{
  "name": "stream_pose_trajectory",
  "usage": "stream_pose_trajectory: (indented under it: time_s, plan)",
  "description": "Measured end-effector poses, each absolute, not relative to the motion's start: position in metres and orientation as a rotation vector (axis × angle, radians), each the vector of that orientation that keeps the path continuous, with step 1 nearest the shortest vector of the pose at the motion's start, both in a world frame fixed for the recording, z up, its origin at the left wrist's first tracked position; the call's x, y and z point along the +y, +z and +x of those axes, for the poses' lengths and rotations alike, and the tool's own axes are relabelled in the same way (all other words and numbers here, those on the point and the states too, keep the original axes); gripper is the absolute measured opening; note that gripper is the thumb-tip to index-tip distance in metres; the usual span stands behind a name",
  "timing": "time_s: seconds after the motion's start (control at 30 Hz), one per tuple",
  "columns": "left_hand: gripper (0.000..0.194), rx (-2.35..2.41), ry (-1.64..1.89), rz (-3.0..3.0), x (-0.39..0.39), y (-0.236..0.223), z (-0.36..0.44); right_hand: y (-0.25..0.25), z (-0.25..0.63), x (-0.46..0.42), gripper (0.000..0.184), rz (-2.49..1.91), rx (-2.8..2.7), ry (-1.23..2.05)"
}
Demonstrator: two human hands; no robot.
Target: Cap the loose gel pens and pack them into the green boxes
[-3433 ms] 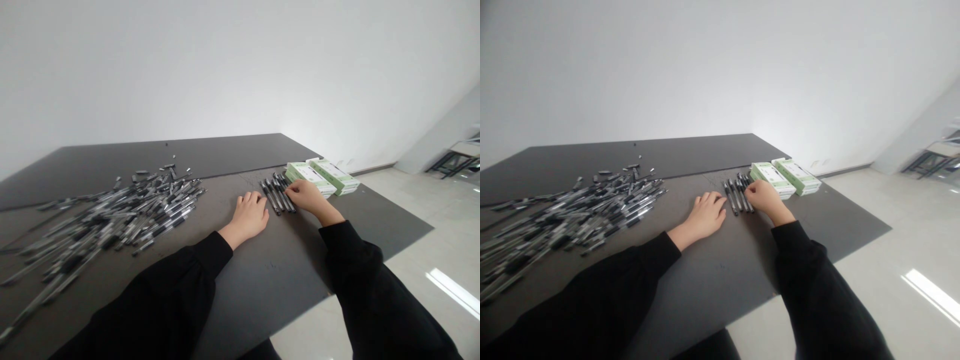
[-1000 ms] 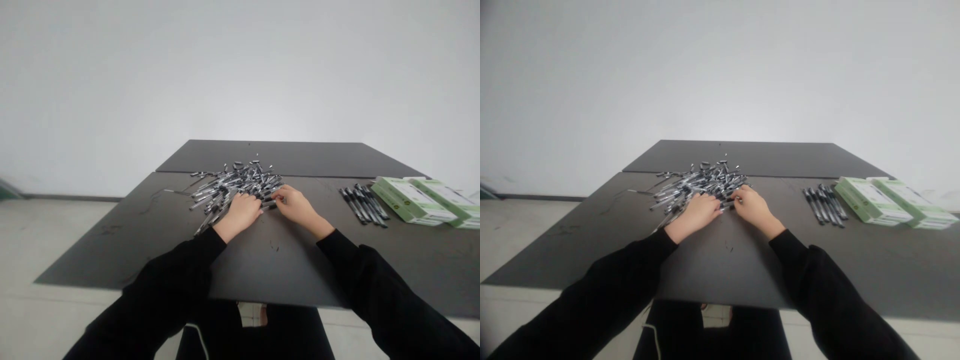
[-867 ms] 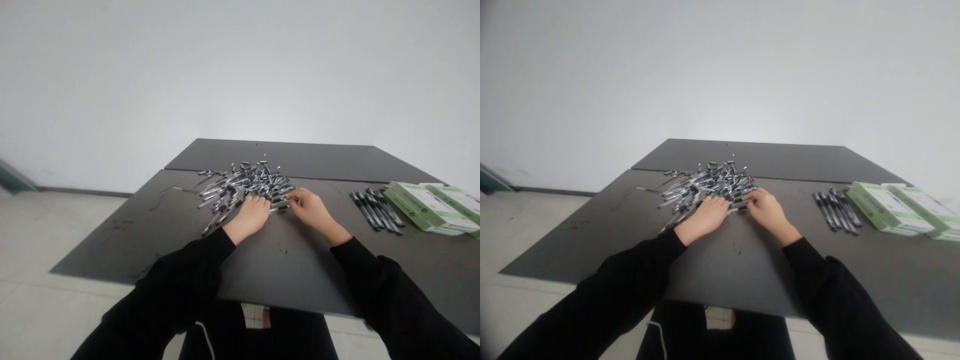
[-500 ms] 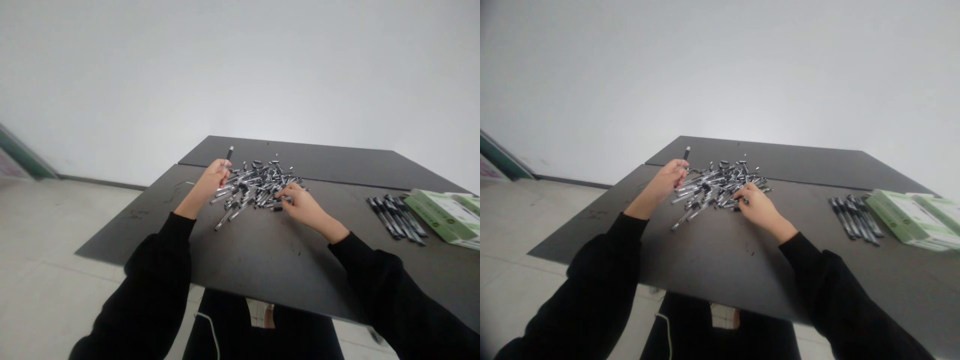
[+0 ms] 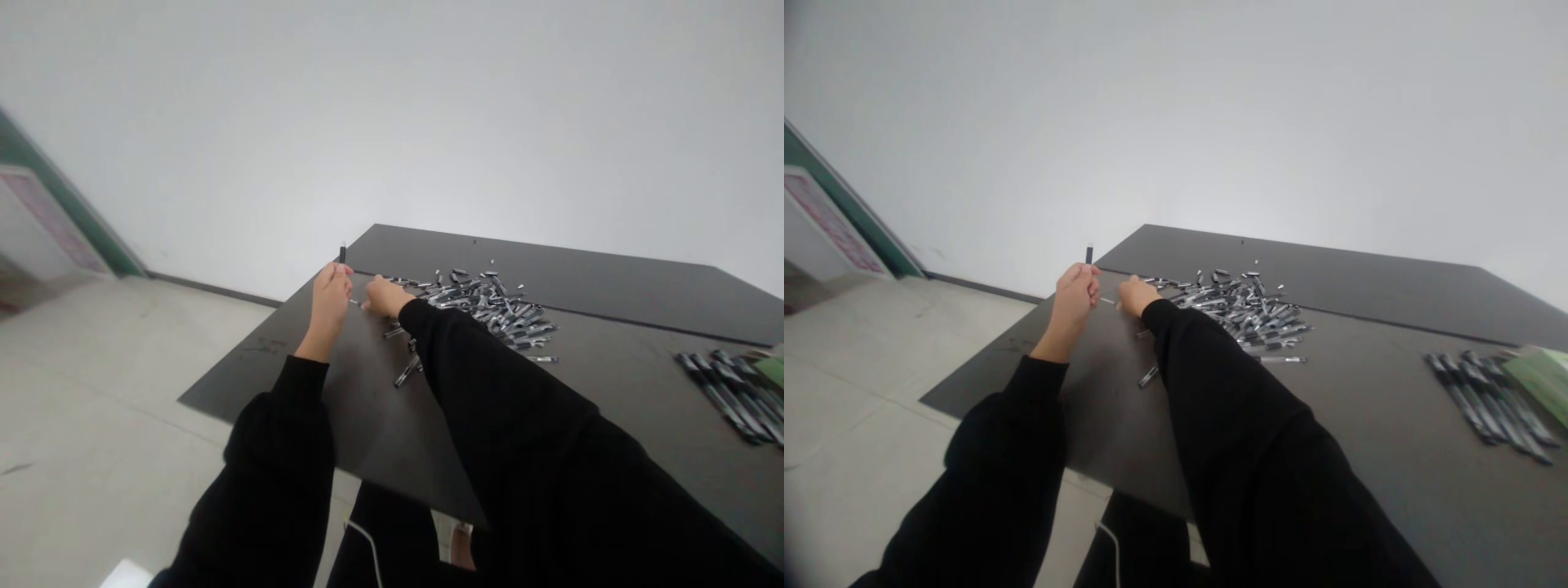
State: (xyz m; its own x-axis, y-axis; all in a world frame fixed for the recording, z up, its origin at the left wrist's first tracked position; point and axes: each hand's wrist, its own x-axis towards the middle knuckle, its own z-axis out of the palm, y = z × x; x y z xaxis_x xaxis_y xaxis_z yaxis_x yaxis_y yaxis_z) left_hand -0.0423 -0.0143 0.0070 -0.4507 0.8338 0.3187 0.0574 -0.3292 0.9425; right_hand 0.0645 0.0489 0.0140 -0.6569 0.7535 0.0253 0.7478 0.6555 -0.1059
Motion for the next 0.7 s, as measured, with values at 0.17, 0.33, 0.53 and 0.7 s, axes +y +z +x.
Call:
stream_pose_trajectory:
  time_s: [0.17, 0.33, 0.53, 0.7]
  plan:
    - [0.025, 1.404, 1.83, 1.372, -0.016, 0.005, -0.043, 0.007, 0.044, 0.049, 0.027, -1.242, -2.807, 0.121]
    - [0.021, 1.226, 1.808, 1.387, -0.023, 0.012, -0.038, 0.04, 0.079, 0.049, 0.025, -1.28, -2.662, 0.112]
    - [0.019, 0.991, 1.386, 1.434, -0.038, 0.008, 0.0, 0.092, 0.2, 0.017, 0.039, -1.084, -2.029, 0.751]
    - [0.03, 0.746, 1.054, 1.571, -0.063, -0.005, 0.055, 0.096, 0.307, -0.037, 0.018, -0.845, -1.373, 1.359]
